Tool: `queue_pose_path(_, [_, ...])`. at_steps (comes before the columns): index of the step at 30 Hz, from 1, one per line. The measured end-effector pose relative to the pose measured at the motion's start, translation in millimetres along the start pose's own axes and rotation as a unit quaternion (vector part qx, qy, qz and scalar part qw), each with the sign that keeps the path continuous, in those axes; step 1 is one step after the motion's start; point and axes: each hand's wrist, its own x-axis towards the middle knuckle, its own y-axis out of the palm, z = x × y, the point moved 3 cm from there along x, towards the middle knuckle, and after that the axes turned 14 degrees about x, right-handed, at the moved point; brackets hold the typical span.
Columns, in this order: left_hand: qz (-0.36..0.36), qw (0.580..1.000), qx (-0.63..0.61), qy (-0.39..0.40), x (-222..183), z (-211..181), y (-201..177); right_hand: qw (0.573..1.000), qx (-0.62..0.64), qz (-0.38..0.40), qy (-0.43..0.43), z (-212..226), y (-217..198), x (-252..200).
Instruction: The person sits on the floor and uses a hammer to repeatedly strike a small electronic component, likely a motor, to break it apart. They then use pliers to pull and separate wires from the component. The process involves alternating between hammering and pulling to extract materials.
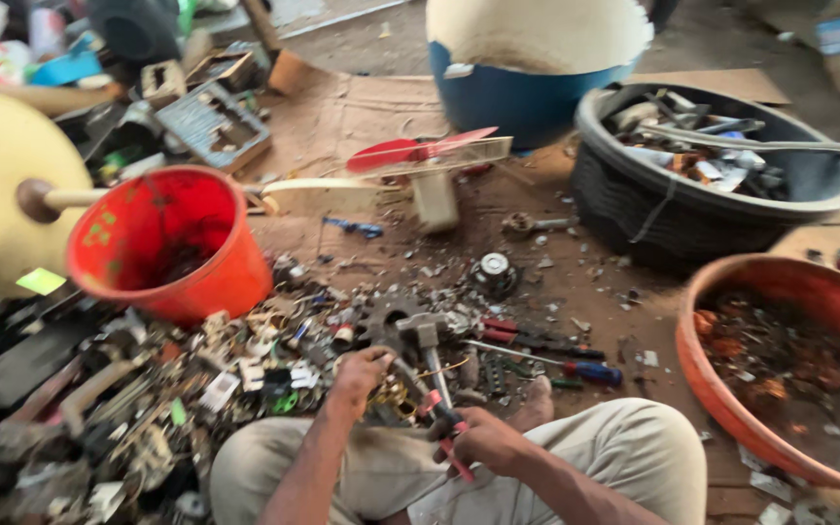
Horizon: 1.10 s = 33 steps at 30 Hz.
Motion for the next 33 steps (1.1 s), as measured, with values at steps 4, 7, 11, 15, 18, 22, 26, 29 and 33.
queue_pose_path(4, [0.047, 0.994, -0.101, -0.003, -0.1, 9.9, -10.1, 0.993, 0.106, -0.015, 0.04, 9.6, 9.6, -12.8])
queue_pose_path(7, [-0.004, 0.996, -0.089, 0.022, -8.9, 9.8, -6.6, 0.99, 0.127, -0.012, 0.06, 18.8, 21.5, -22.0])
queue_pose_path(11, [-0.002, 0.989, -0.14, 0.036, -20.9, -1.8, -2.8, 0.988, 0.133, -0.016, 0.071, 18.5, 25.9, -20.2])
queue_pose_path(15, [-0.028, 0.994, -0.105, 0.018, -31.2, -15.9, -5.7, 0.992, 0.119, -0.023, 0.042, 14.2, 16.1, -12.5])
queue_pose_path(18, [-0.031, 0.993, -0.109, 0.015, -32.2, -17.4, -5.0, 0.996, 0.079, -0.029, 0.032, 14.3, 5.3, -9.4])
queue_pose_path(22, [-0.005, 0.989, -0.143, 0.039, -32.4, -23.3, 0.4, 0.994, 0.081, -0.038, 0.063, 13.6, 10.7, -11.5])
queue_pose_path(26, [-0.018, 0.994, -0.095, 0.043, -38.9, -26.6, 1.1, 0.993, 0.073, -0.047, 0.08, 17.7, 21.3, -15.8])
queue_pose_path(29, [-0.014, 0.994, -0.096, 0.049, -34.5, -21.4, 1.8, 0.993, 0.086, -0.031, 0.08, 19.9, 24.0, -14.9])
queue_pose_path(33, [-0.009, 0.992, -0.107, 0.059, -23.4, -9.5, 2.1, 0.991, 0.112, -0.005, 0.073, 21.8, 24.3, -15.7])
